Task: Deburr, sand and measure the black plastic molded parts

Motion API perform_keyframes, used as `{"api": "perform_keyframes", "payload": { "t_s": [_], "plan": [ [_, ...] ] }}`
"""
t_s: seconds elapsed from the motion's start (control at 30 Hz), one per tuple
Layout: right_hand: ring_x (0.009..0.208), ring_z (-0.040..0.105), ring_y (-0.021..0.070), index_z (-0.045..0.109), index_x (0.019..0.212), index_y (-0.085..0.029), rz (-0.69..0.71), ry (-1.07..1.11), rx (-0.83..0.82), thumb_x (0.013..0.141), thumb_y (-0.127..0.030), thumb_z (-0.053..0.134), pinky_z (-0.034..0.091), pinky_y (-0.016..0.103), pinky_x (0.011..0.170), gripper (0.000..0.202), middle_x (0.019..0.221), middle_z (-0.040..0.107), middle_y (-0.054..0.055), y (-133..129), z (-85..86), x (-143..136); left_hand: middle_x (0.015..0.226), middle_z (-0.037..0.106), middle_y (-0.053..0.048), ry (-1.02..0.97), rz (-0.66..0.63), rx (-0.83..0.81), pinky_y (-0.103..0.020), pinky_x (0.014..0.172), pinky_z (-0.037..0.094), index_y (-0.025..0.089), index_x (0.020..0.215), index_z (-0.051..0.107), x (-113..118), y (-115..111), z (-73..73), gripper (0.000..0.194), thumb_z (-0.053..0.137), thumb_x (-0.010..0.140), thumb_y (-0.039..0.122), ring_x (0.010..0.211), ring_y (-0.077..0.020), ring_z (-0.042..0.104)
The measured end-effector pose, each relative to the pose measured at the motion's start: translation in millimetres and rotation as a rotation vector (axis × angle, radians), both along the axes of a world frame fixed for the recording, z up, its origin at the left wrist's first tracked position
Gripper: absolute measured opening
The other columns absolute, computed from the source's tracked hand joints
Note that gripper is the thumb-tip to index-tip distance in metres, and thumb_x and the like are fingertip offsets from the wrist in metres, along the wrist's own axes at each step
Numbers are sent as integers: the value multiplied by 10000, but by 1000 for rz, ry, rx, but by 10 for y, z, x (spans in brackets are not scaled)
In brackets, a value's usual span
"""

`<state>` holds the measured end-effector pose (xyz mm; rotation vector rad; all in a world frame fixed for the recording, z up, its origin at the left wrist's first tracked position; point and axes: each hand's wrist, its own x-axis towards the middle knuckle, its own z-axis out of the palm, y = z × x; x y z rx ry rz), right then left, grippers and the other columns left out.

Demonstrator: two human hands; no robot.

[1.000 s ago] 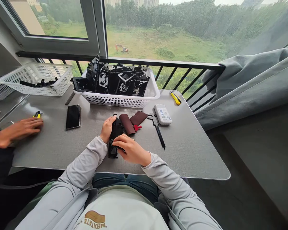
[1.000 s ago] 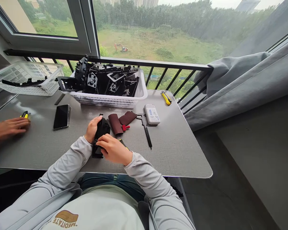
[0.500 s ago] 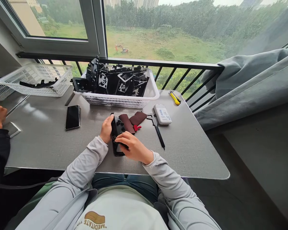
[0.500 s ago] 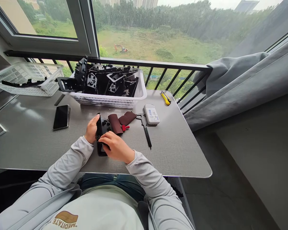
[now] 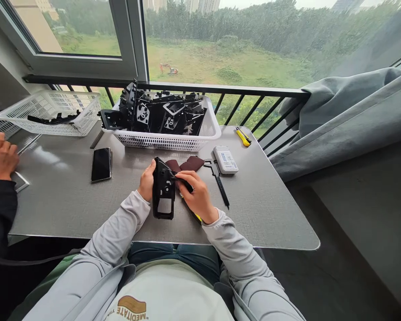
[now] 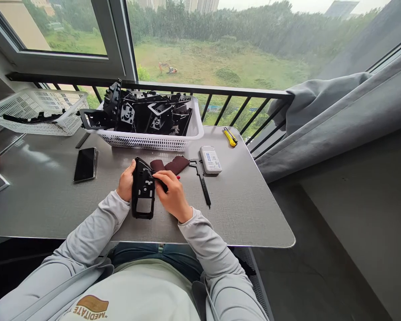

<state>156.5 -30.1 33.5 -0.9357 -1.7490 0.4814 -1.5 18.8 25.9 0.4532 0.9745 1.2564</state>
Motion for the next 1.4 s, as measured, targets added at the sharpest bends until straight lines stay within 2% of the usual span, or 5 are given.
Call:
{"api": "perform_keyframes", "payload": {
  "t_s": [0.23,0.67,0.93,1.2,1.4],
  "plan": [
    [771,625,168,646,951,-193,125,-86,-109,844,-116,559,526,290,697,157,849,635,45,-5,-95,14,589,594,16,167,144,38,-232,521,428,167,672,581,-78,45,-107,424,675,747,574,510,-106,553],
    [775,616,162,619,932,-188,133,-95,-7,825,-92,561,532,283,706,156,866,599,48,-40,-105,-3,537,544,30,377,290,74,-220,522,378,177,537,547,-5,-8,63,425,608,842,468,514,-96,463],
    [923,614,177,610,1036,-205,251,-152,87,862,-69,503,545,305,792,246,997,591,84,-123,-88,-98,542,526,34,337,242,147,-225,487,379,176,576,522,14,-1,1,493,624,755,625,486,-95,468],
    [876,612,182,630,965,-223,-105,-23,58,850,-94,550,540,328,795,190,943,589,54,-18,5,6,517,515,29,319,121,146,-222,460,363,178,558,517,91,-111,126,462,596,832,542,452,-91,451],
    [921,616,195,629,1012,-200,-14,-137,43,903,-129,517,537,339,829,173,993,609,81,47,-24,-11,514,517,38,281,53,166,-213,454,367,167,585,547,137,-144,80,443,666,775,549,454,-81,436]
  ]
}}
